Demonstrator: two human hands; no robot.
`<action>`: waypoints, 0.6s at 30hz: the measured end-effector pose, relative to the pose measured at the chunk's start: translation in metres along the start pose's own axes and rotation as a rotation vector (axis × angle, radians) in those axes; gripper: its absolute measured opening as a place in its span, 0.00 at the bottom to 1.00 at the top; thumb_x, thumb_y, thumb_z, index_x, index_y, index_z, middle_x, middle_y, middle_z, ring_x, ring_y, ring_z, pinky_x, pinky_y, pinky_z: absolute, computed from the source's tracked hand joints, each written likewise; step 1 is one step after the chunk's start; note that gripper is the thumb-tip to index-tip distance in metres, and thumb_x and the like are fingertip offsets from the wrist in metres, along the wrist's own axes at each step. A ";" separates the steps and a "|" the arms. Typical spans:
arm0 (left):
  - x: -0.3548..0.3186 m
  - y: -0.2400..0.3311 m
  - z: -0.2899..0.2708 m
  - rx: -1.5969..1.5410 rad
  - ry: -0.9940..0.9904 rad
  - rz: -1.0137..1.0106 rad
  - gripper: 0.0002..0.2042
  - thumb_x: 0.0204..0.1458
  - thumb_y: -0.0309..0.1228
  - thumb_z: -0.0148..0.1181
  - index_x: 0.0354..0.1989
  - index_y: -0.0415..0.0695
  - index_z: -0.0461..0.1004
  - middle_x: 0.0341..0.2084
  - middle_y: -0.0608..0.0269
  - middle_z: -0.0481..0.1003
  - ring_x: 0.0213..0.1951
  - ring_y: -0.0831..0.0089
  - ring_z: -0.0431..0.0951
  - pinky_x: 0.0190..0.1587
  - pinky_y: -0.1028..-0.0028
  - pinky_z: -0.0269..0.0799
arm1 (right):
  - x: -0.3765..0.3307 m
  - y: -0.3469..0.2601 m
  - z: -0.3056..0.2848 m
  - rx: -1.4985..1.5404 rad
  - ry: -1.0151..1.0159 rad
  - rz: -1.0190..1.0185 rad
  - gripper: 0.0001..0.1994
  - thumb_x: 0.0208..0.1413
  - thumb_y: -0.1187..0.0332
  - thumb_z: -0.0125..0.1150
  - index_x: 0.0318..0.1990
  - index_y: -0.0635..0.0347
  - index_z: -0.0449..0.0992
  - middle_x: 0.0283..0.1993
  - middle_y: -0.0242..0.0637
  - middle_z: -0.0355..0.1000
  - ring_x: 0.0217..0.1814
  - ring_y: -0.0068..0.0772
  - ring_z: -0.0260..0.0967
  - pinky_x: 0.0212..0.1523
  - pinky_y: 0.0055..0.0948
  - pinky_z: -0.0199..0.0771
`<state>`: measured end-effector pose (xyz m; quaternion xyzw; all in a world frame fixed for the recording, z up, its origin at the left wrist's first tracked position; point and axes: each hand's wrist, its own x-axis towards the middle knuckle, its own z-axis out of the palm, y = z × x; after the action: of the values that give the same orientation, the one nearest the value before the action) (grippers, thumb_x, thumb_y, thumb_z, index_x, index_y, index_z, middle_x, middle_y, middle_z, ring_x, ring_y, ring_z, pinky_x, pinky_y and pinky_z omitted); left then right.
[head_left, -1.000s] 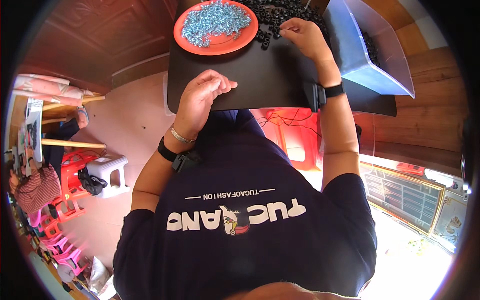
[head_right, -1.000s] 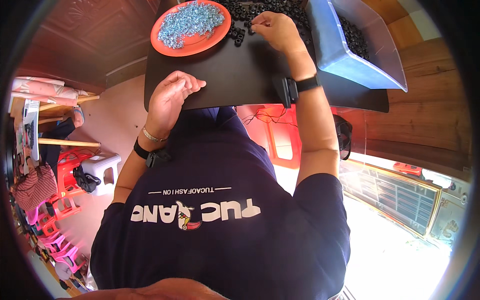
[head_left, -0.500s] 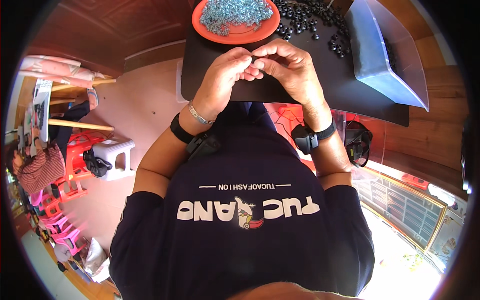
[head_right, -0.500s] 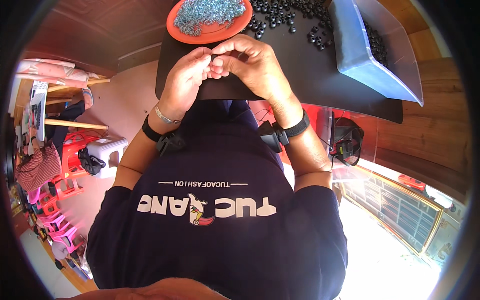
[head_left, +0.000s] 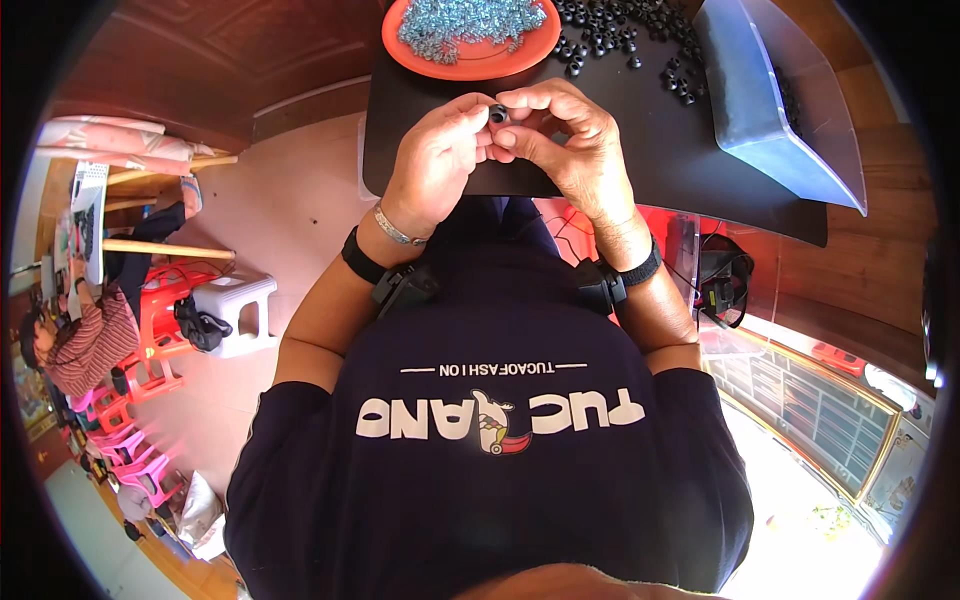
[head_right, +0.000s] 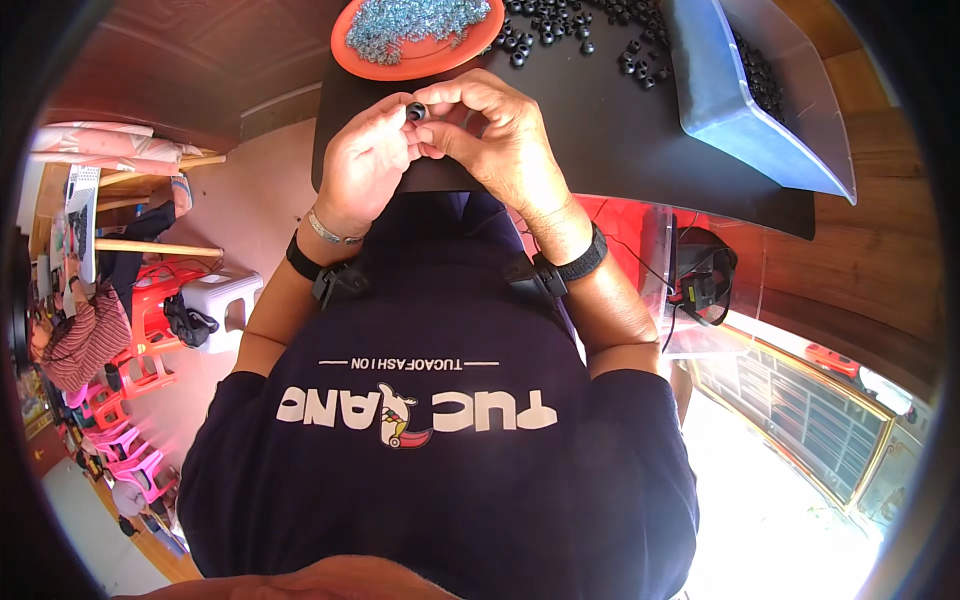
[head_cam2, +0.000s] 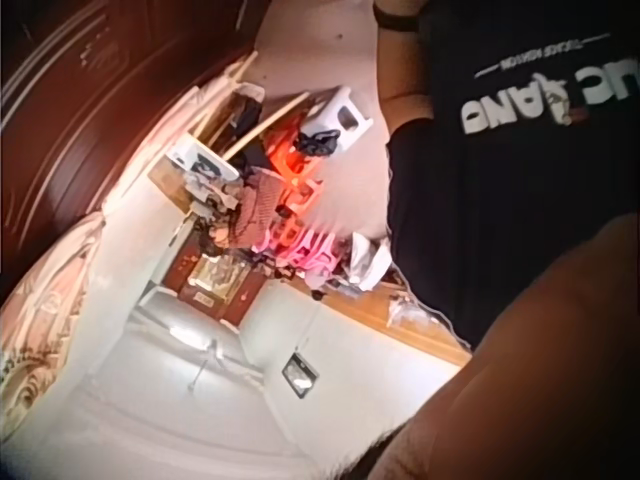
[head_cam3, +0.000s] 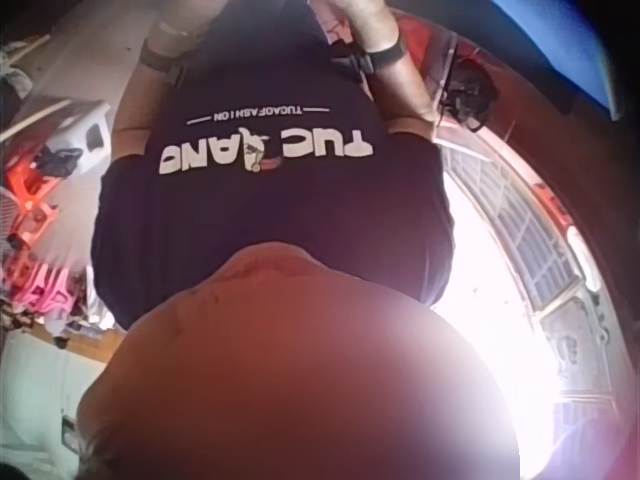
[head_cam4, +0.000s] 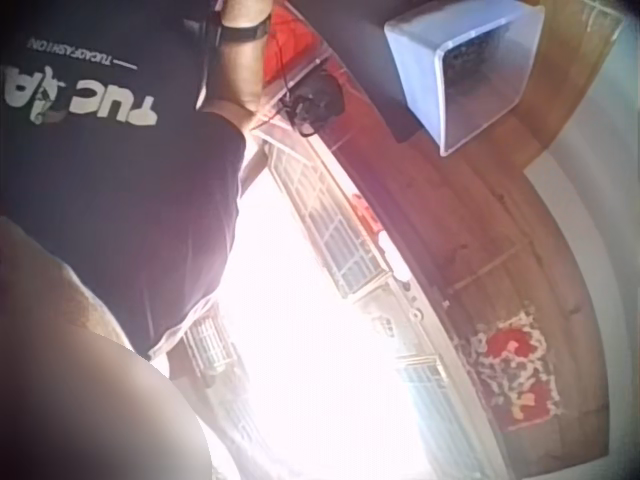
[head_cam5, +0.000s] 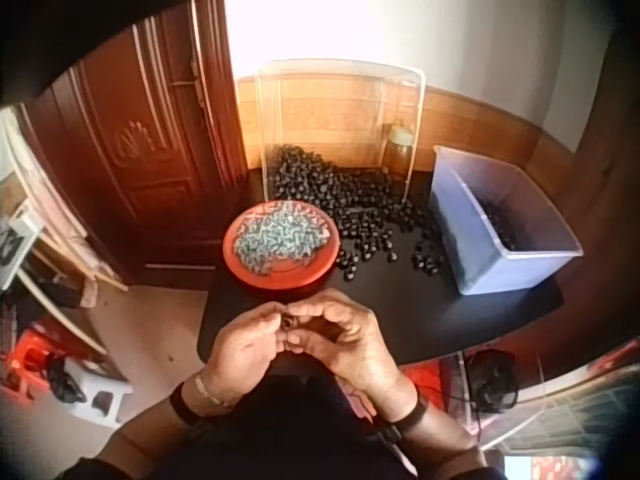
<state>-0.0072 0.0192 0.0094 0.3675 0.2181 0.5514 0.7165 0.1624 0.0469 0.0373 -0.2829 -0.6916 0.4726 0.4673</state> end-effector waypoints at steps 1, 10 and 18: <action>0.000 0.000 0.001 0.000 0.000 -0.001 0.15 0.61 0.33 0.40 0.47 0.36 0.67 0.41 0.59 0.72 0.41 0.72 0.73 0.46 0.68 0.68 | 0.000 0.000 0.000 -0.004 0.001 0.002 0.15 0.45 0.80 0.66 0.42 0.59 0.77 0.35 0.29 0.71 0.36 0.18 0.71 0.37 0.19 0.73; -0.002 0.004 0.015 0.084 0.061 -0.014 0.12 0.59 0.34 0.44 0.40 0.39 0.69 0.33 0.64 0.72 0.36 0.77 0.71 0.44 0.74 0.67 | -0.005 0.000 0.000 -0.033 0.017 -0.030 0.15 0.44 0.79 0.68 0.42 0.58 0.77 0.36 0.30 0.71 0.36 0.19 0.70 0.35 0.19 0.73; -0.003 0.003 0.015 0.338 0.154 0.038 0.09 0.57 0.35 0.48 0.35 0.42 0.69 0.29 0.67 0.72 0.33 0.80 0.70 0.40 0.78 0.64 | -0.004 -0.003 0.000 -0.242 0.007 -0.226 0.15 0.43 0.80 0.67 0.41 0.59 0.77 0.36 0.30 0.73 0.36 0.19 0.71 0.36 0.19 0.73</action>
<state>0.0007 0.0121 0.0209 0.4435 0.3550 0.5466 0.6152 0.1639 0.0421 0.0383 -0.2592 -0.7693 0.3291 0.4823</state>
